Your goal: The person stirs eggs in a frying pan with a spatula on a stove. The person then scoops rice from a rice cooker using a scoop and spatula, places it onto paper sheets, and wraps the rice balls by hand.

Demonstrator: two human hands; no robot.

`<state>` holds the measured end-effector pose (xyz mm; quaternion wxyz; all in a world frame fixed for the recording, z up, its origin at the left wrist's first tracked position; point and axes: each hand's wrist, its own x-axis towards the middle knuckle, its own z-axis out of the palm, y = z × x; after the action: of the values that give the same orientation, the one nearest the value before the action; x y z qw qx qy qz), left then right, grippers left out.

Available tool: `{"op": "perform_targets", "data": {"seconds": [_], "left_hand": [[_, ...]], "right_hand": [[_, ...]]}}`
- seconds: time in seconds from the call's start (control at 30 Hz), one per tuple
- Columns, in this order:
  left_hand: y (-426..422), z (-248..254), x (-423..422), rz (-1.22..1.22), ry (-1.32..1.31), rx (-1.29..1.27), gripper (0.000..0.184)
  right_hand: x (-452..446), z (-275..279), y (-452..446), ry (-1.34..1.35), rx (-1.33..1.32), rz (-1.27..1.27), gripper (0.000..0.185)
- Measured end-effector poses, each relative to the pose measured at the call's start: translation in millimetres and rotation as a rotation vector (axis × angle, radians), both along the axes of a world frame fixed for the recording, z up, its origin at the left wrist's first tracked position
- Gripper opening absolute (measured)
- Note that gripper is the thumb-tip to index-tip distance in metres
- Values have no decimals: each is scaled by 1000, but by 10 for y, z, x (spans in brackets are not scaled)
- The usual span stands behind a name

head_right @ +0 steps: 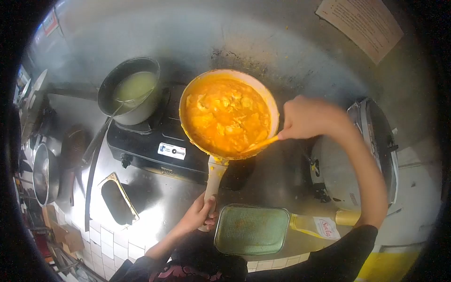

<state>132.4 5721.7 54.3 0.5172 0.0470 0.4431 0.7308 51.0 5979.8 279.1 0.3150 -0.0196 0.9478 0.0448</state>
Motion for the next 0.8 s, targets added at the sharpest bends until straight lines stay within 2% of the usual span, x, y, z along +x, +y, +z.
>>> {"op": "perform_targets", "data": {"seconds": [0.1,0.23,0.37,0.57,0.63,0.8], "left_hand": [[4,-4,6,7,-21,-2,19],[9,-20,6,17,2,17,17],[9,-44,8,2,45,0,23],[-1,-18,13,16,37,6,21],[0,-28,18,12,-1,25,22],[0,-40,17,13,18,16,23]], "right_hand": [[175,-464,-164,213,85,-91,23],[331,-987,-170,440,37,-21,23],[100,-1258,-153,505,12,-58,26],[-483,-1481,113,609,-90,-138,34],[-631,-1404,159,522,-225,-206,38],[-618,-1007,220,428,-244,-342,42]]}}
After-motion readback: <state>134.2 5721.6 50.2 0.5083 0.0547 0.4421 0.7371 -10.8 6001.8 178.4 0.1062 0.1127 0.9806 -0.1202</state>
